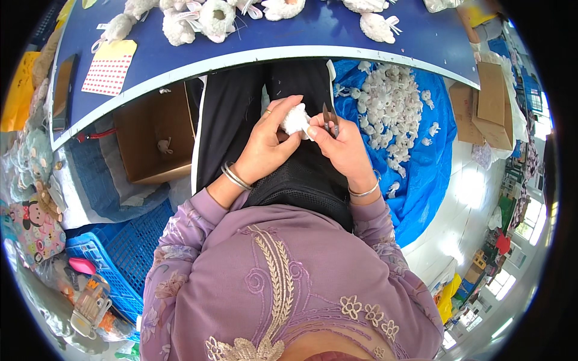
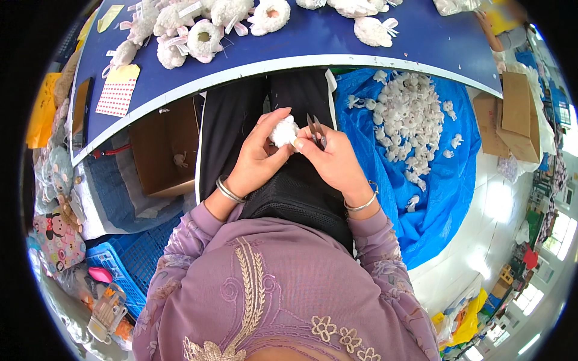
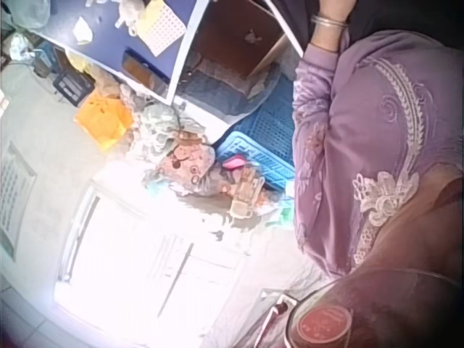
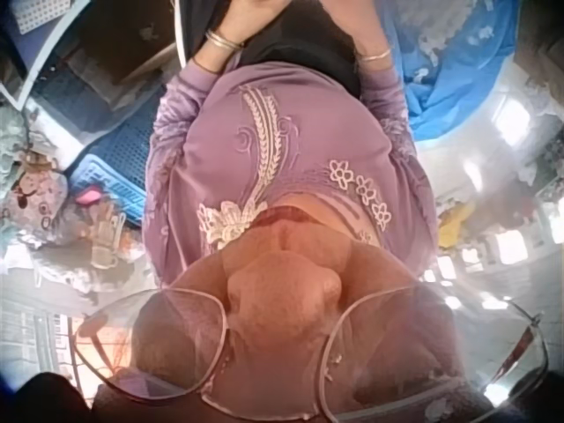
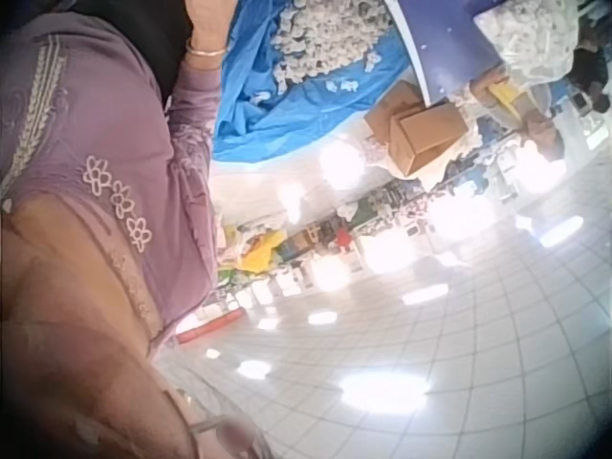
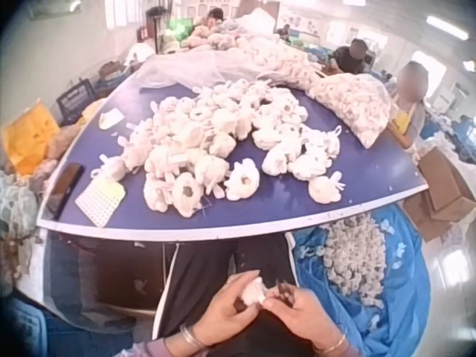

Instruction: The person repeatedly picks up small white plush toys from a table and uses scissors to trim loose threads or excess material from them. The finished items are placed back on the table. The person handles the toys one at a time throughout the clip.

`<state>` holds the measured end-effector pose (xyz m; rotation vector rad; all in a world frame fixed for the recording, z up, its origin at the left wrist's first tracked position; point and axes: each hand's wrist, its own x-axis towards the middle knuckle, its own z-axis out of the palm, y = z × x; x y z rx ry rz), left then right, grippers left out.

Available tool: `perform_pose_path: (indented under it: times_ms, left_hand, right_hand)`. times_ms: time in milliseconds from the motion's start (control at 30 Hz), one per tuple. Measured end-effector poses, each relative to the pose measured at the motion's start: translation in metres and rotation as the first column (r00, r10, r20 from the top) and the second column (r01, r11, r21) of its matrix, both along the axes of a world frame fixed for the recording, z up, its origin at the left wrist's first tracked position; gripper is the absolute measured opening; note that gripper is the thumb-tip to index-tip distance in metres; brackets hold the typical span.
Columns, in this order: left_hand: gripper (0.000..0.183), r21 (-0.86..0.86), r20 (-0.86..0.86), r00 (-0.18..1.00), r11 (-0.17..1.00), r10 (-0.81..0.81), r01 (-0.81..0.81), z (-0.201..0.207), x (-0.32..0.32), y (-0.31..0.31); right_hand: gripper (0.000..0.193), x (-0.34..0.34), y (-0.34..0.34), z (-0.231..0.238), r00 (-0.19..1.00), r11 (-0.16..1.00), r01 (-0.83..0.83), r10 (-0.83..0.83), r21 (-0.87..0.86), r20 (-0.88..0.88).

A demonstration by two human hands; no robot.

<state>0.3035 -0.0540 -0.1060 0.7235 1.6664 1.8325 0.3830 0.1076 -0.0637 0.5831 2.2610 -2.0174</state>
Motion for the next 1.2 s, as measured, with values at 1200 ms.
perform_pose_path:
  times_ms: [1200]
  left_hand:
    - [0.064, -0.448, -0.883, 0.330, 0.805, -0.333, -0.389, 0.092, -0.173, 0.186]
  right_hand:
    - [0.044, -0.105, 0.124, 0.041, 0.885, 0.632, 0.465, -0.317, 0.620, -0.340]
